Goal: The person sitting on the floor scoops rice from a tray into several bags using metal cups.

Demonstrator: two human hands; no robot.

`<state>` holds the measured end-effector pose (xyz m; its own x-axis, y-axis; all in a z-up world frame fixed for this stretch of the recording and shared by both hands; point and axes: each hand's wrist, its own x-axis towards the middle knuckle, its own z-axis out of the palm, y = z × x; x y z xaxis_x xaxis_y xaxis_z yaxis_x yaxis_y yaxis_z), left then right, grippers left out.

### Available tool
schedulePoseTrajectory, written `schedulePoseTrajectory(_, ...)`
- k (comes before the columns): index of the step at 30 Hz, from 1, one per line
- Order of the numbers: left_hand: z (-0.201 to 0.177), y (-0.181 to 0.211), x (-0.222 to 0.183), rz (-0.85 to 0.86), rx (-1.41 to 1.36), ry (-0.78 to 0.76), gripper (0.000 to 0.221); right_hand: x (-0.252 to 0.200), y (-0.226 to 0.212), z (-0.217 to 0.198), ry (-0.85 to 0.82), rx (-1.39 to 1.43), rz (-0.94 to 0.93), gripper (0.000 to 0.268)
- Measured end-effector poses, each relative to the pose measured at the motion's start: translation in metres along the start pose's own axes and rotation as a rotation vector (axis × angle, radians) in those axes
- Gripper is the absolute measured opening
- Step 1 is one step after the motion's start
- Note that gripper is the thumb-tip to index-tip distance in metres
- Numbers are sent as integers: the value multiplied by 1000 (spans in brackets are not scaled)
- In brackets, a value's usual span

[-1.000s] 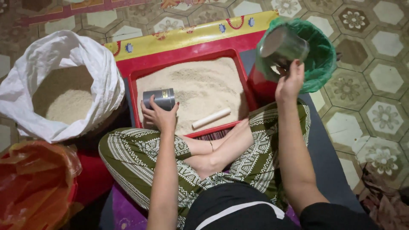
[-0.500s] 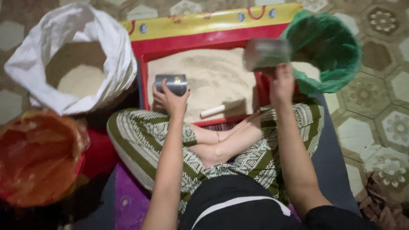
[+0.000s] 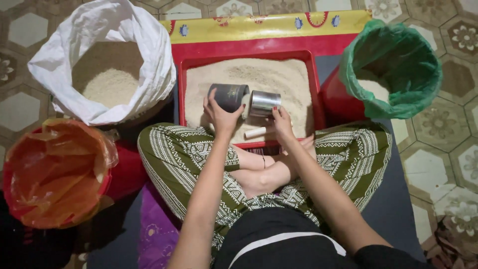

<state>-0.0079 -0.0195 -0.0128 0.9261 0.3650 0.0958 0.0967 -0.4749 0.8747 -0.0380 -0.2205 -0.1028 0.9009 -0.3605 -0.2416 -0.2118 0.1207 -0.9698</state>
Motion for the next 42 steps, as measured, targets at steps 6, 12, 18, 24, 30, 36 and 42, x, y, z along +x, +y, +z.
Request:
schedulePoseTrajectory(6, 20, -50, 27, -121, -241, 239, 112, -52, -77, 12, -41, -395, -392, 21)
schedulePoseTrajectory(12, -13, -15, 24, -98, -452, 316, 113, -34, -70, 19, -241, -1079, -766, 32)
schedulePoseTrajectory(18, -14, -1, 16, 242, -389, 329, 111, -50, -106, 41, -368, -1170, -954, 31)
schedulePoseTrajectory(24, -6, 3, 10, 525, -281, 251, 103, -63, -93, 7, -215, -1081, -914, 45)
schedulePoseTrajectory(30, 2, 7, 8, 663, -191, 177, 99, -56, -42, -25, -286, -1410, -608, 45)
schedulePoseTrajectory(36, 4, 6, 6, 693, -161, 174, 96, -41, -34, -19, -302, -1498, -648, 18)
schedulePoseTrajectory(42, -6, 2, 17, 531, -210, 312, 101, -49, -52, -21, -237, -1403, -651, 20)
